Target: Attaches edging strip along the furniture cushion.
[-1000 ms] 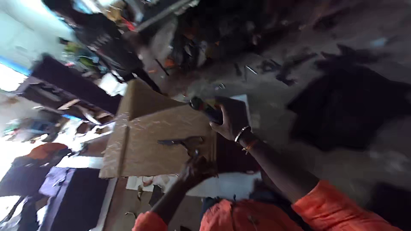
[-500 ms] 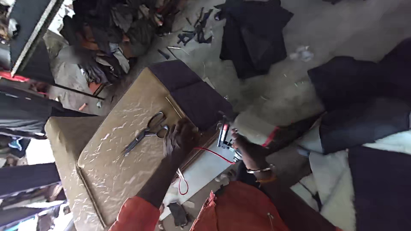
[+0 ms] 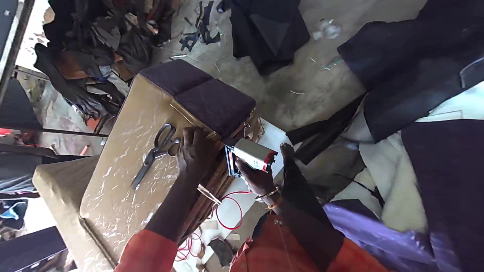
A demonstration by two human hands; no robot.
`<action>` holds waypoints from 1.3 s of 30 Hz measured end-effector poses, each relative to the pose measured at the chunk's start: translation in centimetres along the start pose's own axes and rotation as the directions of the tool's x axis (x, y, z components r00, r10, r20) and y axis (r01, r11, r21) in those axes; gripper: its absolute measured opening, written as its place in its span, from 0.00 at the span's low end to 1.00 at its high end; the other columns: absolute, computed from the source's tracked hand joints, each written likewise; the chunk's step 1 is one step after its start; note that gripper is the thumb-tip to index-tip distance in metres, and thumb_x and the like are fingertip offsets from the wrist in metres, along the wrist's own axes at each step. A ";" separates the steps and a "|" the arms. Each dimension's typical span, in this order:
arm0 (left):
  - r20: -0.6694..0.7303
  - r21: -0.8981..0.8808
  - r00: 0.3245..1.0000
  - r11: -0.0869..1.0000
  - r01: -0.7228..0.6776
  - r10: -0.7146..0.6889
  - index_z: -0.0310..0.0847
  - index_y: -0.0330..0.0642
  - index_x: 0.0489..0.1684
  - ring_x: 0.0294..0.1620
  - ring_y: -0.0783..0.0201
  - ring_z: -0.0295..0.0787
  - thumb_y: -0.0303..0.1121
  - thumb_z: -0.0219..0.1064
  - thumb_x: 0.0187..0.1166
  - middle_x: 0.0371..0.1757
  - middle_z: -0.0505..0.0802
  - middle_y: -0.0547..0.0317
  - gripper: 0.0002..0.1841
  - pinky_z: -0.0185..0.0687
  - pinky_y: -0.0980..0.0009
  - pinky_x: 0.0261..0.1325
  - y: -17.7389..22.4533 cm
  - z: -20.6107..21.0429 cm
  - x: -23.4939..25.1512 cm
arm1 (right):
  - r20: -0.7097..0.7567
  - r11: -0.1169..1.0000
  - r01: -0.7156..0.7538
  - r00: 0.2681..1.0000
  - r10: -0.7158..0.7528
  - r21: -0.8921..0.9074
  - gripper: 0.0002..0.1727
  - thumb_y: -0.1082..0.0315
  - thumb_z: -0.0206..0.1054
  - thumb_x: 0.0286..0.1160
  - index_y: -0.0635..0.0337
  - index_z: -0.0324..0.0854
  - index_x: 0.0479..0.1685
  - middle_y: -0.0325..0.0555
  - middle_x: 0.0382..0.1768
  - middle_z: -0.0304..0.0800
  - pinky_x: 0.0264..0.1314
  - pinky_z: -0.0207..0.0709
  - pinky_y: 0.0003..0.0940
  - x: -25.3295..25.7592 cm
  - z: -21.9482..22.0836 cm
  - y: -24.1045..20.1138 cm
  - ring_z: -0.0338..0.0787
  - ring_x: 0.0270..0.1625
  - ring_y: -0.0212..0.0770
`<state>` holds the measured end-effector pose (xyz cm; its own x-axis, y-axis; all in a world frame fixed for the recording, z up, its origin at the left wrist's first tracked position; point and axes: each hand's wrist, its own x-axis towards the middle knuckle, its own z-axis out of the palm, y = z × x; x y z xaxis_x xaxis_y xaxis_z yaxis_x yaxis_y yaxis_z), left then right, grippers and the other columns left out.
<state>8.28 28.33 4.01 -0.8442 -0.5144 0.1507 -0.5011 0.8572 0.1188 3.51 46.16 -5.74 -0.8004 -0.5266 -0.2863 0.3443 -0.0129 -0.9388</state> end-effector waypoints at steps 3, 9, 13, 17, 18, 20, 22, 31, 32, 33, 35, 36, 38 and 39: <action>0.011 -0.042 1.000 0.999 -0.001 0.002 0.85 0.40 0.58 0.59 0.44 0.87 0.52 0.76 0.72 0.61 0.86 0.43 0.26 0.87 0.45 0.53 -0.3 0.1 0.1 | -0.010 0.998 -0.015 1.000 0.014 -0.061 0.21 0.63 0.82 0.66 0.58 0.85 0.57 0.38 0.40 0.95 0.48 0.91 0.31 0.2 0.5 -0.4 0.93 0.37 0.29; 0.015 -0.054 1.000 0.999 0.004 -0.003 0.83 0.38 0.60 0.59 0.43 0.86 0.50 0.76 0.72 0.61 0.85 0.41 0.27 0.85 0.44 0.55 -0.5 0.5 0.3 | 0.023 0.991 -0.007 1.000 0.011 -0.132 0.28 0.56 0.81 0.67 0.60 0.82 0.63 0.41 0.46 0.95 0.60 0.89 0.34 1.0 0.5 -1.2 0.94 0.48 0.30; 0.026 -0.066 1.000 0.998 0.009 -0.007 0.81 0.38 0.64 0.59 0.43 0.87 0.48 0.77 0.70 0.63 0.84 0.41 0.29 0.86 0.42 0.54 -0.6 0.2 0.0 | 0.033 0.996 -0.057 0.998 0.059 -0.073 0.30 0.54 0.83 0.63 0.59 0.80 0.63 0.43 0.42 0.94 0.49 0.91 0.38 0.9 -0.5 -1.2 0.94 0.40 0.34; -0.006 -0.077 1.000 0.997 0.002 -0.003 0.82 0.39 0.62 0.60 0.42 0.86 0.50 0.76 0.69 0.64 0.85 0.42 0.29 0.84 0.41 0.57 -0.7 0.5 -0.3 | 0.052 0.997 -0.060 0.997 0.063 -0.054 0.22 0.57 0.82 0.67 0.55 0.84 0.57 0.40 0.35 0.94 0.41 0.90 0.36 0.2 -0.2 -0.9 0.92 0.32 0.33; -0.005 -0.081 1.000 0.997 0.005 -0.005 0.82 0.39 0.62 0.60 0.42 0.86 0.50 0.76 0.69 0.63 0.85 0.42 0.29 0.84 0.41 0.56 -0.6 0.5 -0.4 | 0.055 0.998 -0.052 0.997 0.055 -0.042 0.21 0.57 0.81 0.67 0.54 0.84 0.57 0.39 0.35 0.94 0.41 0.91 0.36 0.0 -0.2 -0.8 0.92 0.33 0.32; -0.015 -0.090 1.000 0.996 0.004 -0.005 0.83 0.39 0.62 0.60 0.43 0.86 0.49 0.76 0.68 0.63 0.86 0.42 0.28 0.83 0.41 0.56 -0.6 0.5 -0.5 | 0.054 0.999 -0.034 0.998 0.035 -0.029 0.21 0.59 0.81 0.67 0.55 0.84 0.57 0.38 0.37 0.94 0.45 0.90 0.33 -0.1 -0.2 -1.0 0.93 0.36 0.30; -0.001 -0.093 1.000 0.996 0.012 -0.012 0.82 0.39 0.61 0.62 0.44 0.85 0.50 0.74 0.69 0.65 0.85 0.43 0.28 0.83 0.42 0.57 -0.5 0.5 -0.4 | 0.042 0.999 0.002 0.999 0.000 -0.040 0.21 0.61 0.82 0.66 0.56 0.85 0.57 0.37 0.42 0.95 0.54 0.90 0.30 -0.1 -0.3 -1.2 0.94 0.44 0.27; 0.009 -0.119 1.000 0.993 0.018 -0.017 0.81 0.39 0.58 0.60 0.47 0.84 0.49 0.66 0.68 0.62 0.85 0.44 0.26 0.82 0.46 0.55 -0.5 0.2 0.3 | 0.097 0.986 -0.092 0.990 0.106 -0.138 0.21 0.57 0.78 0.72 0.57 0.86 0.60 0.38 0.48 0.95 0.63 0.88 0.30 0.1 0.7 -1.1 0.93 0.52 0.28; 0.012 -0.121 1.000 0.992 0.016 -0.015 0.81 0.39 0.59 0.59 0.46 0.85 0.49 0.63 0.67 0.62 0.85 0.44 0.26 0.82 0.46 0.54 -0.5 0.3 0.4 | 0.118 0.974 -0.119 0.983 0.143 -0.192 0.20 0.55 0.76 0.74 0.56 0.87 0.59 0.37 0.47 0.95 0.62 0.88 0.31 0.2 0.8 -1.0 0.93 0.50 0.27; 0.016 -0.127 1.000 0.992 0.017 -0.015 0.80 0.39 0.59 0.59 0.45 0.85 0.47 0.62 0.66 0.62 0.86 0.43 0.26 0.83 0.44 0.52 -0.4 0.2 0.4 | 0.131 0.964 -0.142 0.976 0.175 -0.227 0.19 0.54 0.76 0.75 0.55 0.88 0.58 0.37 0.44 0.95 0.57 0.88 0.32 0.3 0.6 -1.3 0.93 0.45 0.28; 0.003 -0.163 0.999 0.986 0.039 -0.040 0.82 0.39 0.59 0.57 0.46 0.86 0.43 0.62 0.66 0.60 0.85 0.44 0.25 0.84 0.44 0.49 -0.4 0.1 0.5 | 0.154 0.963 -0.144 0.971 0.182 -0.230 0.18 0.57 0.78 0.72 0.55 0.87 0.56 0.37 0.40 0.95 0.51 0.88 0.32 1.3 0.0 -2.5 0.92 0.40 0.28; -0.008 -0.185 0.998 0.981 0.057 -0.059 0.83 0.40 0.59 0.55 0.48 0.86 0.43 0.62 0.68 0.59 0.85 0.46 0.23 0.85 0.44 0.47 -0.4 0.1 0.7 | 0.177 0.969 -0.117 0.972 0.157 -0.216 0.20 0.58 0.79 0.70 0.54 0.85 0.59 0.37 0.42 0.95 0.54 0.89 0.31 2.0 -0.6 -2.9 0.93 0.42 0.28; -0.027 -0.251 0.995 0.964 0.088 -0.098 0.84 0.41 0.58 0.52 0.51 0.88 0.40 0.63 0.72 0.56 0.86 0.48 0.19 0.87 0.46 0.46 -0.5 0.0 0.6 | 0.226 0.982 -0.092 0.966 0.128 -0.164 0.20 0.58 0.80 0.67 0.55 0.85 0.56 0.37 0.36 0.94 0.44 0.90 0.32 3.1 -2.0 -3.6 0.91 0.34 0.29; -0.056 -0.285 0.992 0.954 0.095 -0.116 0.83 0.40 0.56 0.51 0.52 0.88 0.38 0.64 0.75 0.56 0.87 0.47 0.17 0.88 0.47 0.47 -0.6 -0.2 0.4 | 0.245 0.982 -0.117 0.958 0.150 -0.145 0.19 0.57 0.80 0.68 0.56 0.86 0.52 0.39 0.30 0.92 0.37 0.88 0.33 3.5 -2.7 -4.0 0.89 0.27 0.32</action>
<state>8.24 27.59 4.19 -0.7684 -0.6109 0.1906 -0.5043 0.7615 0.4072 -1.97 46.65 -3.55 -0.5952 -0.7143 -0.3681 0.3602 0.1723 -0.9168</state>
